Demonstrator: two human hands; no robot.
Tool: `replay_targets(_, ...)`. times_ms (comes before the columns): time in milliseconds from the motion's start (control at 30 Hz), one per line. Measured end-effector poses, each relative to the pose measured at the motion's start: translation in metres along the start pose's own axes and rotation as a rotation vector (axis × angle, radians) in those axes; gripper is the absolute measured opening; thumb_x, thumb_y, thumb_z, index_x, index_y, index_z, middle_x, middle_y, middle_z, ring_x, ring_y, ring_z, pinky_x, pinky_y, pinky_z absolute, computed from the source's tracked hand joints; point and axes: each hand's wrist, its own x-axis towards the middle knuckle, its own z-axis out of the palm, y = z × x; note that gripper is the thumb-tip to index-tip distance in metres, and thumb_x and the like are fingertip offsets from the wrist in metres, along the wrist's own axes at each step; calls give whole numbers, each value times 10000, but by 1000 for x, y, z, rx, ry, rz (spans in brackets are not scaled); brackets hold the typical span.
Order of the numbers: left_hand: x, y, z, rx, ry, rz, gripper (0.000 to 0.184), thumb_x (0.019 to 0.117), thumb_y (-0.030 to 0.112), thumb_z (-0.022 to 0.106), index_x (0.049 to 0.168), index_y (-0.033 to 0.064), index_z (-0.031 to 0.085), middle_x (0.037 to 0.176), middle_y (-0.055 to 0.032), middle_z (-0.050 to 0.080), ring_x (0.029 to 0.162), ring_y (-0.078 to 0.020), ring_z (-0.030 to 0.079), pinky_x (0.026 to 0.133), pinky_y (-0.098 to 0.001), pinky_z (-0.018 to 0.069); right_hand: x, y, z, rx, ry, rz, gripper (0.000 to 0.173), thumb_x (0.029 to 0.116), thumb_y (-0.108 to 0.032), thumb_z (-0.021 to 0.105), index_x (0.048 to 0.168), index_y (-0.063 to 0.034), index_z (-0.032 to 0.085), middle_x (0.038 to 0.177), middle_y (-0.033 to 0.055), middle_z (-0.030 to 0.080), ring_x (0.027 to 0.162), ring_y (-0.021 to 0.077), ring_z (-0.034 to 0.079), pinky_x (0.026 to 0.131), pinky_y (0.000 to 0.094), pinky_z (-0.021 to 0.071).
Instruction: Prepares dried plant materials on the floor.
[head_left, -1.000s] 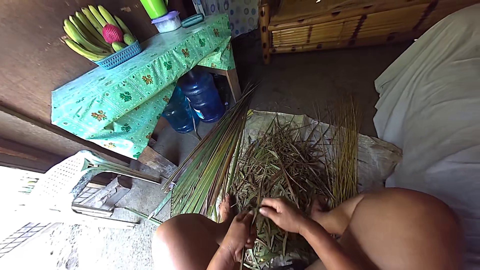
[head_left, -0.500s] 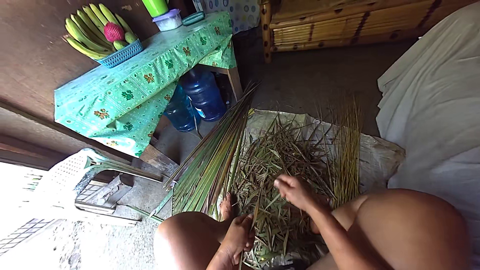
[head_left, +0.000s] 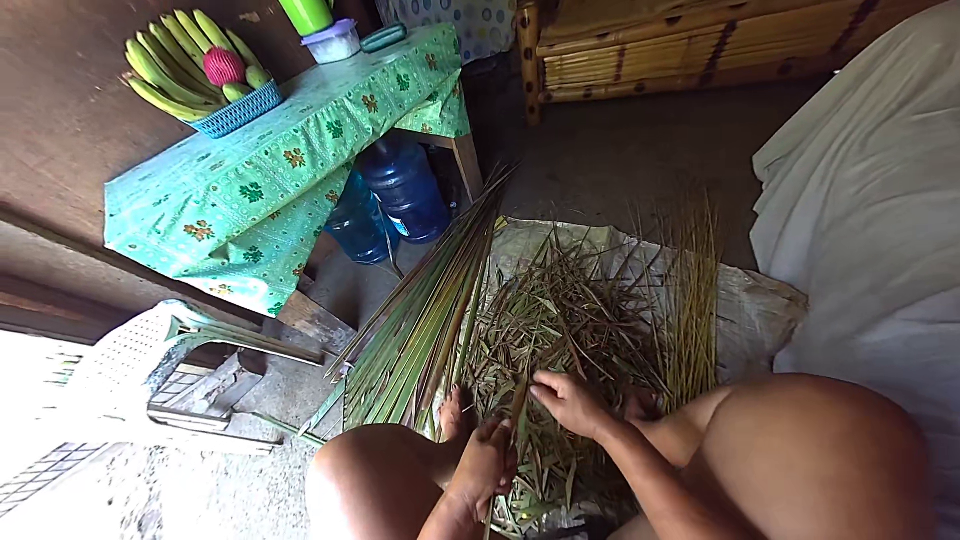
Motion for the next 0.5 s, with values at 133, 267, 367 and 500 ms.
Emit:
replay_targets(133, -5, -4, -1, 1, -59, -25, 286, 1141, 224, 296, 997, 102, 512, 557, 61, 375, 389, -12, 320, 367, -151, 292, 11, 16, -10, 168, 209, 144, 323, 1084, -217, 469, 1141, 21, 680, 827, 113, 631, 712, 187, 591, 733, 394, 517)
replay_targets(267, -10, -2, -5, 18, -69, -35, 299, 1142, 224, 285, 995, 89, 508, 557, 56, 390, 385, -11, 341, 367, -145, 315, 12, 13, -20, 464, 328, 241, 296, 1098, -185, 459, 1196, 17, 653, 651, -3, 533, 497, 55, 478, 480, 207, 414)
replay_targets(367, -8, 2, -1, 27, -22, -49, 282, 1143, 238, 307, 1068, 76, 525, 580, 43, 441, 409, -22, 411, 388, -153, 373, -4, -11, -16, 619, 59, 267, 338, 1104, -209, 417, 1299, -14, 613, 659, -5, 547, 478, 67, 481, 448, 211, 411)
replay_targets(500, -13, 4, 5, 76, -47, -32, 307, 1135, 273, 342, 1167, 59, 561, 677, 23, 564, 518, -56, 554, 494, -204, 496, -14, -17, 4, 702, 8, 175, 342, 1071, -147, 379, 1225, -9, 651, 614, -36, 557, 433, 33, 466, 396, 177, 390)
